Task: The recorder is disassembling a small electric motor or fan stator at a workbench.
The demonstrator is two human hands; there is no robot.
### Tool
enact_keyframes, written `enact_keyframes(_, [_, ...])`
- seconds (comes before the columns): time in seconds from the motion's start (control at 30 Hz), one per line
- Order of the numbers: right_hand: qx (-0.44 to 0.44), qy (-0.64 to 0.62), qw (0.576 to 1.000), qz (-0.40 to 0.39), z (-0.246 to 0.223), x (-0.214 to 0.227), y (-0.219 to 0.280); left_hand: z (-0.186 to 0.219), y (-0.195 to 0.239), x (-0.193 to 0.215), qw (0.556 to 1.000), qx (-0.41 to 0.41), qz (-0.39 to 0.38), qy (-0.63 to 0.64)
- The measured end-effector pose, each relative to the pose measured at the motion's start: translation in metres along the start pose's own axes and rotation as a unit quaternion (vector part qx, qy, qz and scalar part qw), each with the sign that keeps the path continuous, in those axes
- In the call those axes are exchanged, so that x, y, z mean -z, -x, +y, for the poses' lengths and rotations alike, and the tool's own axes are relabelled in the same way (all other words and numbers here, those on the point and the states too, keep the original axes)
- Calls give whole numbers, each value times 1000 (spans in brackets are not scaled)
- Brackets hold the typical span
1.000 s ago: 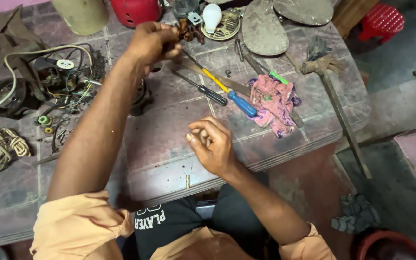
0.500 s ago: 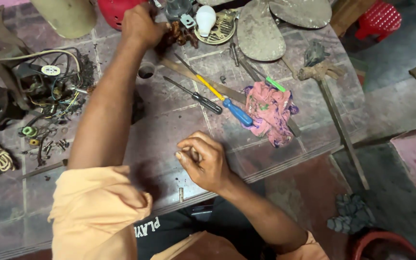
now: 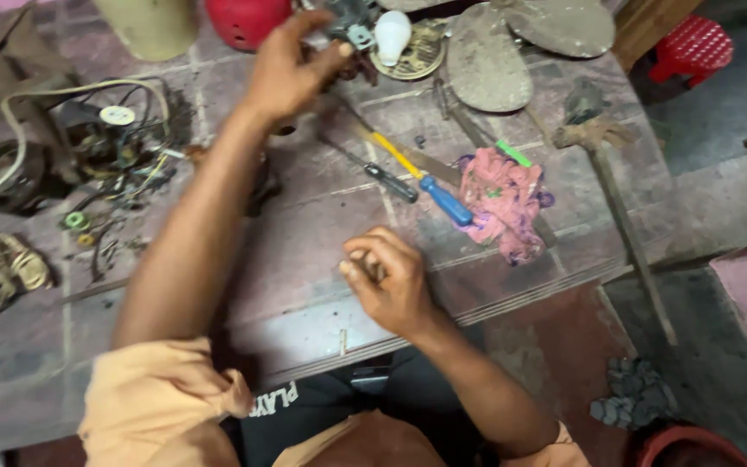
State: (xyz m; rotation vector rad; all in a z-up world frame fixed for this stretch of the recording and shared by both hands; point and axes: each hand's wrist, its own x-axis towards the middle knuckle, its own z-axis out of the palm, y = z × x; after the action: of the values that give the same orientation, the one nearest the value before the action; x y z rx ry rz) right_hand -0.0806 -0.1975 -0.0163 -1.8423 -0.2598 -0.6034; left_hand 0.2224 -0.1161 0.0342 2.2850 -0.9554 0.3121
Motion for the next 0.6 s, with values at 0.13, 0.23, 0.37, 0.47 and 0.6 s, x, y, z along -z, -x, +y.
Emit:
enact_keyframes(0.13, [-39, 22, 998, 32, 17, -7, 10, 32, 35, -19, 790, 183, -60, 582])
enact_keyframes(0.23, [-68, 11, 997, 23, 17, -12, 15, -3, 38, -86, 629, 226, -36, 743])
enact_keyframes(0.37, [67, 8, 996, 56, 4, -2, 15, -2, 23, -142, 559, 263, -15, 786])
enact_keyframes(0.47, [74, 27, 997, 12, -26, 3, 19, 3, 16, -171, 586, 313, 7, 748])
enact_keyframes(0.6, [92, 71, 991, -67, -50, -14, 14, 40, 28, -150, 625, 348, 16, 698])
